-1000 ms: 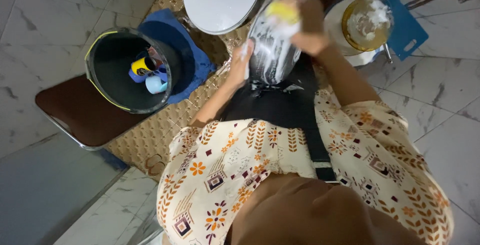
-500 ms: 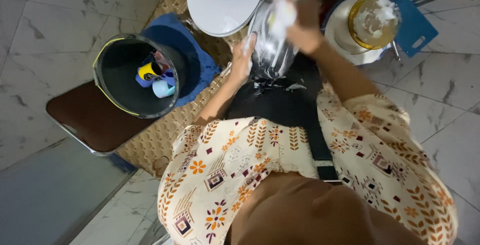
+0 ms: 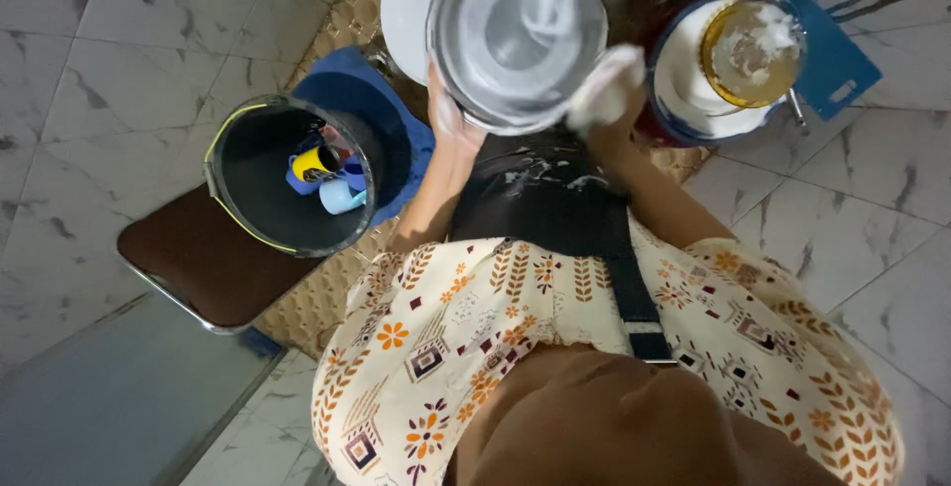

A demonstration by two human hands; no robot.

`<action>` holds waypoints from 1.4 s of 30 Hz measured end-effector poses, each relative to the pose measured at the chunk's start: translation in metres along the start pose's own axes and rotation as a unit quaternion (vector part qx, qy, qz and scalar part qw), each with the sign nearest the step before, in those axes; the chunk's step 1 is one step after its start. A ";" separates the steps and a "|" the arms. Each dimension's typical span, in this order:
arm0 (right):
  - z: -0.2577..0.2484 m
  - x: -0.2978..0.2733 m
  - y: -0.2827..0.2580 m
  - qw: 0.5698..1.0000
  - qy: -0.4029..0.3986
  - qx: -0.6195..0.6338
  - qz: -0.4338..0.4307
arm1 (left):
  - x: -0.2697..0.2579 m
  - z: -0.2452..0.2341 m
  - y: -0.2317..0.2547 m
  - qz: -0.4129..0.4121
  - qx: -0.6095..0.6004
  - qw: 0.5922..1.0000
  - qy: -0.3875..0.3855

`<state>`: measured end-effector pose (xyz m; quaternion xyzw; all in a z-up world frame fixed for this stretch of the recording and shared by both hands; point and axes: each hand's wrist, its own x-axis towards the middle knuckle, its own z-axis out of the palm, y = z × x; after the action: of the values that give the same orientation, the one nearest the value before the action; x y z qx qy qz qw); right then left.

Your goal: The person washes dishes by hand in a basin, including scrubbing a bowl and a metal pot with a yellow sponge before rinsing them under a faucet.

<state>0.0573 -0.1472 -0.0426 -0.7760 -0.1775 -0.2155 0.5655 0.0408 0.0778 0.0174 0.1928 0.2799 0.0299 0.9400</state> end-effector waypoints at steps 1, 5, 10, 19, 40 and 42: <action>-0.001 -0.002 0.010 0.995 0.043 0.036 0.086 | -0.004 -0.002 0.004 -0.011 0.023 0.999 0.037; -0.009 0.023 0.037 0.953 -0.021 0.161 0.255 | 0.001 -0.052 0.010 -0.005 0.173 0.985 -0.002; -0.009 0.088 0.015 0.979 -0.128 0.008 0.157 | 0.015 -0.120 0.004 0.149 0.607 0.747 -0.228; 0.003 0.105 -0.052 0.970 -0.127 -0.155 -0.138 | 0.004 -0.039 0.027 0.050 0.647 0.691 -0.318; -0.003 0.208 0.199 0.823 -0.056 0.386 0.413 | 0.134 -0.060 -0.063 0.050 0.472 0.878 0.062; 0.005 0.235 0.206 0.742 -0.013 0.434 0.511 | 0.143 -0.056 -0.080 0.108 0.383 0.916 0.045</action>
<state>0.3633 -0.1963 -0.0837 -0.4240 0.1640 0.2167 0.8639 0.1266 0.0469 -0.1291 0.5659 0.2892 0.0302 0.7715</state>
